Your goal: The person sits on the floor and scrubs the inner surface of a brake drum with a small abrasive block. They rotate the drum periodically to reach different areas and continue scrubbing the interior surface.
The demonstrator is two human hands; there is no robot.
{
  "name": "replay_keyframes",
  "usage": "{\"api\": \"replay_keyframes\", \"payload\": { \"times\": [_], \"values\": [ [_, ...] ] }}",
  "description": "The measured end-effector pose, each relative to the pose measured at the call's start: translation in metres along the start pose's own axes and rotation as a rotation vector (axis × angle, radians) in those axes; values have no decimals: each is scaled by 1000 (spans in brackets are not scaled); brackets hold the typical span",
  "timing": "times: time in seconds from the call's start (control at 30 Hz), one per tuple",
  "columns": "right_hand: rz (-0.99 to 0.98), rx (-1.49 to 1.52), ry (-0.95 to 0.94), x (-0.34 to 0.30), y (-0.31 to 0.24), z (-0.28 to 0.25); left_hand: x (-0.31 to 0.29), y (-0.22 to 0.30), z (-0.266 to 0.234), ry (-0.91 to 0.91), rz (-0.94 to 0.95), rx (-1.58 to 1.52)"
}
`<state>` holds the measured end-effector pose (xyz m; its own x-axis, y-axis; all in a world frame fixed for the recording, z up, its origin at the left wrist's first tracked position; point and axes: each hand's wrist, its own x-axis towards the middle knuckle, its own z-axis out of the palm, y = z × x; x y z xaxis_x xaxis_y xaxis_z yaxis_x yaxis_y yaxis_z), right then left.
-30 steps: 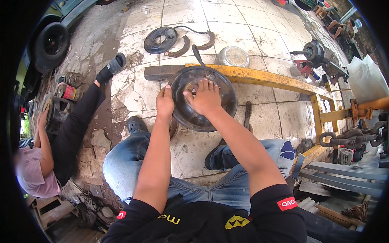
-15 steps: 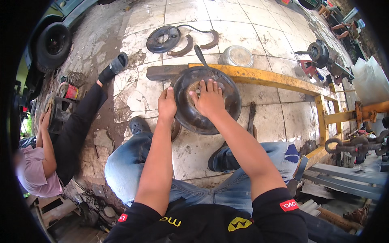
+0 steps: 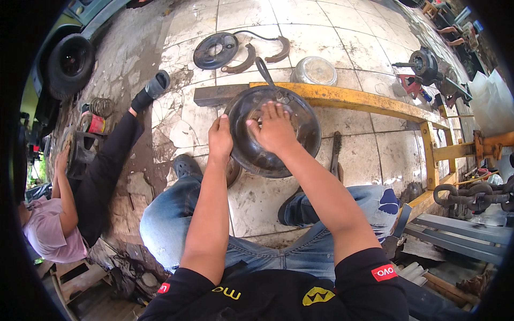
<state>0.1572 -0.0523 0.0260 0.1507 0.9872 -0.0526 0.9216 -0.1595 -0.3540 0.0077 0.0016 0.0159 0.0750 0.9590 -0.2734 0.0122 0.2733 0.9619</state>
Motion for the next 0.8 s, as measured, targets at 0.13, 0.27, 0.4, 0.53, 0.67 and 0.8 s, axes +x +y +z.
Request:
{"api": "replay_keyframes", "payload": {
  "times": [0.13, 0.27, 0.4, 0.53, 0.67, 0.8],
  "values": [
    [-45, 9, 14, 4, 11, -3, -3, 6, 1, 1, -36, 21],
    [67, -96, 6, 7, -6, 1, 1, 0, -2, -1, -1, -7],
    [-73, -65, -42, 7, 8, -7, 0, -1, -1, 14, 15, 14],
    [35, -117, -26, 8, -7, -5, -2, -2, -2, 13, 5, -23],
    [-33, -40, -1, 8, 11, -2, -2, 1, 1, -12, -23, 47],
    [-31, -60, -5, 5, 8, -2, -1, -2, -4, -6, -15, -11]
  ]
}}
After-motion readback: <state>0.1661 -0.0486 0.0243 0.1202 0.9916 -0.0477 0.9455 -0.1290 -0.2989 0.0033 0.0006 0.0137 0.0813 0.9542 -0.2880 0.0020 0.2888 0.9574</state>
